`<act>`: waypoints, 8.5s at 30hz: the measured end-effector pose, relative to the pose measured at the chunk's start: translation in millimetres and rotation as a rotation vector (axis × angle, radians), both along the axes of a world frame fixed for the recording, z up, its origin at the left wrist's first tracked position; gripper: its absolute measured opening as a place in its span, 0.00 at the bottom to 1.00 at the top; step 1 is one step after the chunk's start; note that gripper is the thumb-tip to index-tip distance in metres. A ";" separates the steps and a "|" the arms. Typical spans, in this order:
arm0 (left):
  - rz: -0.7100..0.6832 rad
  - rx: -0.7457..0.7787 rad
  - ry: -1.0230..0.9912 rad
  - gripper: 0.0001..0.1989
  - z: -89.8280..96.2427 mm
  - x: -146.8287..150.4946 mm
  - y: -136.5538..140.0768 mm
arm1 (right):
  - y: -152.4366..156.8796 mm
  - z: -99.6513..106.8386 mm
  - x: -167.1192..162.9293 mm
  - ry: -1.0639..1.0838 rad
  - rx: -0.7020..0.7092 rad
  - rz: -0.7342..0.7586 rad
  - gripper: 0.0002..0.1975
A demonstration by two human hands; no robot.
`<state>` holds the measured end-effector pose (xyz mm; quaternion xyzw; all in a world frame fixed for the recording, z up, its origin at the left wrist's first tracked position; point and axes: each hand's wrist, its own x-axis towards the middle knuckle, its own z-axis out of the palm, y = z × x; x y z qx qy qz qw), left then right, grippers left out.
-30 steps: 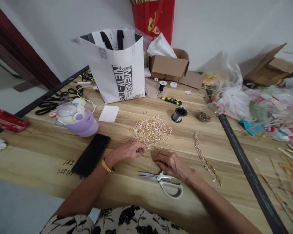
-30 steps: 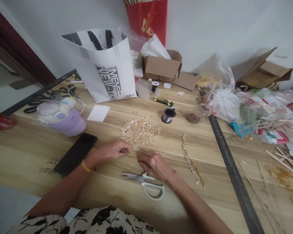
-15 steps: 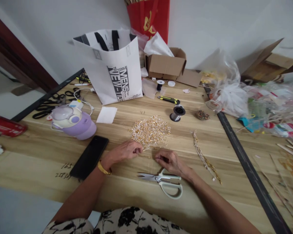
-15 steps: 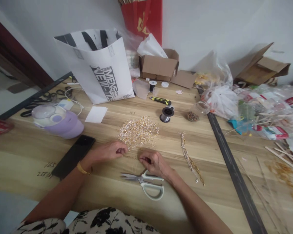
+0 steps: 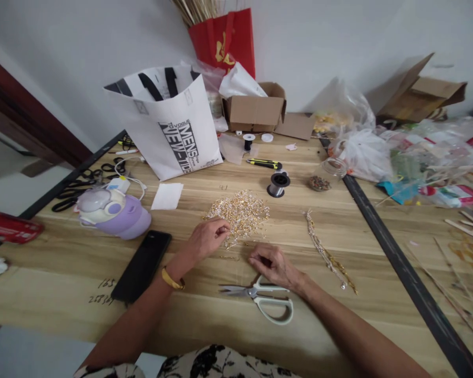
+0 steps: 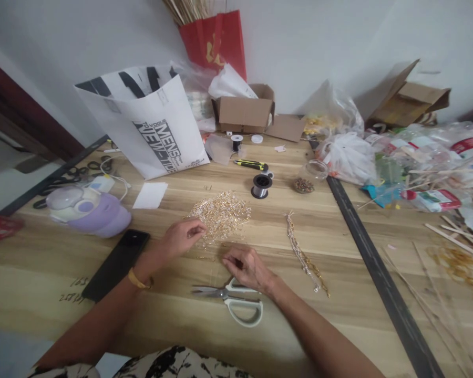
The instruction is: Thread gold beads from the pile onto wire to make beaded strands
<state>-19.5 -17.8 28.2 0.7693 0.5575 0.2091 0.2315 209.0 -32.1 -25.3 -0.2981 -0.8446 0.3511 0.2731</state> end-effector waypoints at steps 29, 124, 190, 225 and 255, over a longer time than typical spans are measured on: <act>-0.025 0.331 0.088 0.08 -31.1 31.2 14.2 | 3.5 -2.7 -0.9 0.037 0.083 -0.024 0.07; -0.289 -0.334 -0.308 0.10 -7.7 6.4 7.4 | 8.6 68.0 24.3 -0.176 0.071 -0.310 0.15; -0.284 0.015 -0.124 0.07 -34.8 28.8 9.4 | 9.9 0.3 -1.7 0.015 0.122 -0.199 0.08; -0.509 -0.144 0.183 0.07 -13.0 19.0 3.0 | 17.8 -13.6 4.1 0.051 0.215 -0.156 0.06; -0.133 -0.382 -0.424 0.05 -30.9 27.2 9.2 | 14.6 -9.5 3.6 0.083 0.275 -0.097 0.07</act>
